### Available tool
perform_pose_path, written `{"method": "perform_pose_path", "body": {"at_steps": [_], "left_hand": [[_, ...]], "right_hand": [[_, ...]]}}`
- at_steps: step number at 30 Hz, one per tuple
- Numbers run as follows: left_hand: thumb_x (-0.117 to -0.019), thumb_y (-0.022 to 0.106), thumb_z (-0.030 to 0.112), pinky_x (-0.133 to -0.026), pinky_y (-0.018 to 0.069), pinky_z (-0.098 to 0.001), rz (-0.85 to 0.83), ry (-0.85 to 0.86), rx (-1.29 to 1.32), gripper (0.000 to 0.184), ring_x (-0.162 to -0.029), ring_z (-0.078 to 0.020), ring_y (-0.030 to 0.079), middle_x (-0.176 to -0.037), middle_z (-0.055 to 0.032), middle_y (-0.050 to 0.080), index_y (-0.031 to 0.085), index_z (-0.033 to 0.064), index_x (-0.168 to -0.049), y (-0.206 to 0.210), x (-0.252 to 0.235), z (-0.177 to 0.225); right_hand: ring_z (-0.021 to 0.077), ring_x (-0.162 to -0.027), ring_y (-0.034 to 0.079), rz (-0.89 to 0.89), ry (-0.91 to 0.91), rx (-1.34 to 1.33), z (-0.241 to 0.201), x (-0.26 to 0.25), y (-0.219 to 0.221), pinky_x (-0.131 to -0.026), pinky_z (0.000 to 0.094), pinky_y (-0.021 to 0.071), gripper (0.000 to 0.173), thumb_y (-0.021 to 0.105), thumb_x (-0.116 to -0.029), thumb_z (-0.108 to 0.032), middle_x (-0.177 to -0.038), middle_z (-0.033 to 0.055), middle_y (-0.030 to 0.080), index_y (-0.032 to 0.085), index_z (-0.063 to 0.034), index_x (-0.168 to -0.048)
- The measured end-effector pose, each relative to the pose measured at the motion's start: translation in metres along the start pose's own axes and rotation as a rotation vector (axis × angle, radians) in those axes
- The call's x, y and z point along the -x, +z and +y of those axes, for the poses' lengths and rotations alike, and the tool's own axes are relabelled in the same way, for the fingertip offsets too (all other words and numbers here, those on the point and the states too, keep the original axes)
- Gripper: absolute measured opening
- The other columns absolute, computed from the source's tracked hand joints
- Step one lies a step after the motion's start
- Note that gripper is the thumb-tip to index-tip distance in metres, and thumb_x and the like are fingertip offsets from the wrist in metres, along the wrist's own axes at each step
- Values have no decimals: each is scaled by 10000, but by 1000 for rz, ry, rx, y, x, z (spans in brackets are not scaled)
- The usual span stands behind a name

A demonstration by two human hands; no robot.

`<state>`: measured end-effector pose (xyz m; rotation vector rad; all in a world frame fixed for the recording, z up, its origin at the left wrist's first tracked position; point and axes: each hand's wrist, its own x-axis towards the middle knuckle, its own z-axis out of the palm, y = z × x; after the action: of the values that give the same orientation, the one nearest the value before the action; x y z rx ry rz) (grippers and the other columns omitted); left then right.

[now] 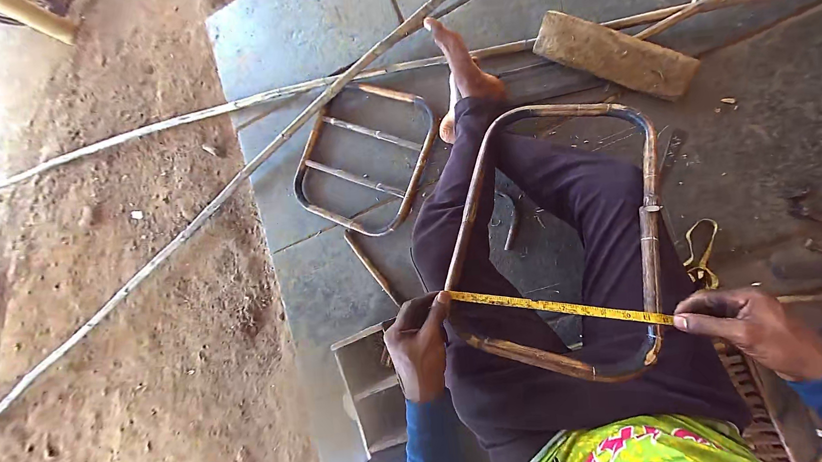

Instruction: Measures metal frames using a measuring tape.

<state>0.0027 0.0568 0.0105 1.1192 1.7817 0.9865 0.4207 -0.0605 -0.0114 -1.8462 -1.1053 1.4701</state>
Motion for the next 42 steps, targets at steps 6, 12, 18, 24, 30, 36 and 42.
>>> {"method": "perform_pose_path", "body": {"at_steps": [6,12,18,24,30,36,42], "left_hand": [[-896,809,225,-643,604,-380,-67,64,-241,98,-708,-128,698,-868,3,752,798,145,-953,7,-20,1],[-897,804,193,-595,580,-353,-33,18,-220,121,-624,-128,668,-779,-24,739,785,91,-960,9,-13,-1],[-898,795,165,-702,621,-305,-68,12,-103,179,-755,-104,704,-872,-30,743,756,28,-1005,1,-11,-4],[-944,722,100,-640,563,-228,-78,-88,-76,126,-653,-48,618,-776,7,657,694,-18,-977,6,-16,-4],[-931,755,131,-661,577,-228,-23,-133,-142,168,-684,-49,639,-807,2,664,695,-10,-999,9,-11,5],[-923,759,111,-657,595,-251,-36,-95,-91,152,-678,-76,661,-788,-11,684,699,-14,-985,5,-14,-7],[-915,773,142,-681,602,-274,-48,-87,-124,168,-709,-101,676,-810,-34,699,718,-2,-983,2,-16,-9]], "right_hand": [[132,-747,714,49,25,32,6,3,8,-654,328,596,138,804,-825,-290,-841,-13,767,815,-183,-913],[112,-721,703,117,31,17,-1,14,14,-638,304,588,103,788,-846,-273,-824,-28,763,816,-195,-907],[70,-811,712,106,-28,8,-7,14,15,-760,337,623,59,788,-887,-205,-885,-60,763,802,-177,-937],[66,-806,705,63,19,-26,-5,13,14,-752,342,606,75,784,-911,-216,-889,-46,764,804,-164,-961],[66,-769,701,52,-38,-89,-5,15,17,-714,296,602,52,782,-904,-146,-857,-24,761,802,-110,-937],[72,-777,702,59,-49,-135,0,16,19,-724,286,601,47,784,-900,-120,-859,-8,762,802,-92,-933],[66,-787,702,49,-27,-142,6,11,21,-739,288,596,49,782,-900,-138,-857,-15,762,804,-102,-924]]}}
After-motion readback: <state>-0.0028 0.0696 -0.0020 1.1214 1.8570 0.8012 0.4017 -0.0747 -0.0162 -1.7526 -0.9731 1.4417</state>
